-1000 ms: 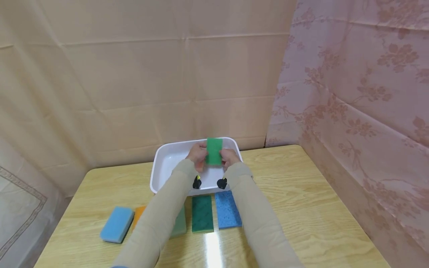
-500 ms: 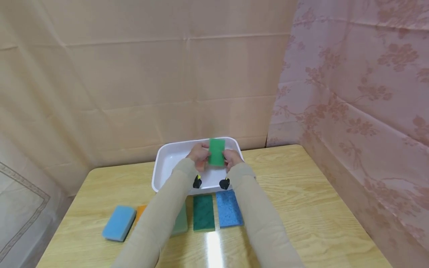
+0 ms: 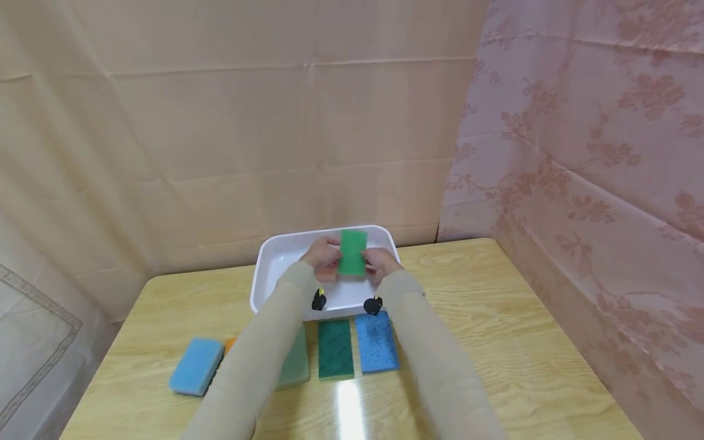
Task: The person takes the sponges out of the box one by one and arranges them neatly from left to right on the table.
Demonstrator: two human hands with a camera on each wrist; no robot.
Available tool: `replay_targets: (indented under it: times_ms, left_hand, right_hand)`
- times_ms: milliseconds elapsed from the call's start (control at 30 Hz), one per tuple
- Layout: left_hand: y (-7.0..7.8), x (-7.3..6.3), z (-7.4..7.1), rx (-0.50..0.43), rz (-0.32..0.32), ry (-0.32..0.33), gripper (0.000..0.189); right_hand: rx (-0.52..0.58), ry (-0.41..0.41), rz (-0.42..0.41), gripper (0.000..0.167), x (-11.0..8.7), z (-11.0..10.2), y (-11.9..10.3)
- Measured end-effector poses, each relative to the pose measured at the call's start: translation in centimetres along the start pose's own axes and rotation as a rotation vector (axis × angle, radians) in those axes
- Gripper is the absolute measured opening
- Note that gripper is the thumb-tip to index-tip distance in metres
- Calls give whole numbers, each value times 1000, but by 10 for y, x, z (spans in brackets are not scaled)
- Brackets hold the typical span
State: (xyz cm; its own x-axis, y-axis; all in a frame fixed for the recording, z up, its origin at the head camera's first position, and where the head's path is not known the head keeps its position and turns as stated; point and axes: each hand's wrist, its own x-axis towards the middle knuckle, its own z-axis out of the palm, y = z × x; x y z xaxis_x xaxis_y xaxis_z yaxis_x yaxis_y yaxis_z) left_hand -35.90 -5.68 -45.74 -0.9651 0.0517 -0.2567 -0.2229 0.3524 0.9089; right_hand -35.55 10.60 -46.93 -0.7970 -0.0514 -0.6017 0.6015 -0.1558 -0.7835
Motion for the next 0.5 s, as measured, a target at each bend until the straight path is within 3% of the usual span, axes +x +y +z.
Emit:
replay_targets:
  times_ms: [267,500]
  left_hand:
    - [4,-9,-7,31,46,-24,39]
    - [5,-3,-10,25,64,-18,38]
  right_hand:
    - [-98,-103,-121,18,-5,-1,0]
    - [-169,-145,-167,28,-9,-4,-4]
